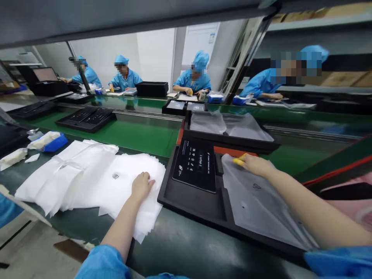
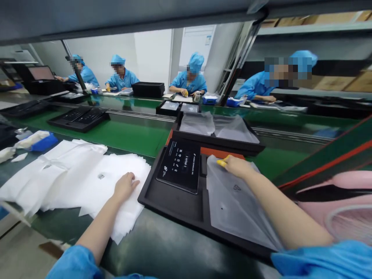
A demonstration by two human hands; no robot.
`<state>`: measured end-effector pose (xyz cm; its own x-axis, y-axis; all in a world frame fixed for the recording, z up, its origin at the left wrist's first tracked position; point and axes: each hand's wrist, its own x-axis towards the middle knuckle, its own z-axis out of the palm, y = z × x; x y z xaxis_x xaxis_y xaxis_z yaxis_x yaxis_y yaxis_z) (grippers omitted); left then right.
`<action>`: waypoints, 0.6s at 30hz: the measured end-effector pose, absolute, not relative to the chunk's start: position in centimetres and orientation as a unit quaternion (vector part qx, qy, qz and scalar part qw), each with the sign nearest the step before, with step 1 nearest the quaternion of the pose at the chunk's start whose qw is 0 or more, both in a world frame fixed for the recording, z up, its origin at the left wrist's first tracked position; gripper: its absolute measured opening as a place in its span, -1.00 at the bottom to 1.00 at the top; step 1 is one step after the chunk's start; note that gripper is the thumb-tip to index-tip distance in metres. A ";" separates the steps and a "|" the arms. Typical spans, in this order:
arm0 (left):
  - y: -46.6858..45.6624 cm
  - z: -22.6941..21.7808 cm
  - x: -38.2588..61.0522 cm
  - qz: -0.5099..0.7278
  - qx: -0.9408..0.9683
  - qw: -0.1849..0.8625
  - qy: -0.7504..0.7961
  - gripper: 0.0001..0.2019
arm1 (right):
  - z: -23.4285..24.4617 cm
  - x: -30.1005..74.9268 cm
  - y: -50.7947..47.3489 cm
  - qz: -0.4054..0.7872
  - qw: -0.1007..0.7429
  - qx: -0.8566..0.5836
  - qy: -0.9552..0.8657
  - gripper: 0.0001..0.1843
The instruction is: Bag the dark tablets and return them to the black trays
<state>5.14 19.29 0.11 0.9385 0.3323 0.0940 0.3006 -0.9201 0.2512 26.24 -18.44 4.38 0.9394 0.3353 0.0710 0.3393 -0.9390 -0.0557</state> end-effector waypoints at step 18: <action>18.6 -1.6 4.5 0.083 0.978 0.111 0.154 -0.44 | 8.0 32.3 -1.7 -0.016 0.054 -0.978 -0.200 -0.53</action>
<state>4.48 18.62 -1.63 0.9387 0.3200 0.1279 0.2832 -0.9278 0.2429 32.29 -1.65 8.02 0.9195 0.3895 0.0536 0.3930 -0.9141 -0.0997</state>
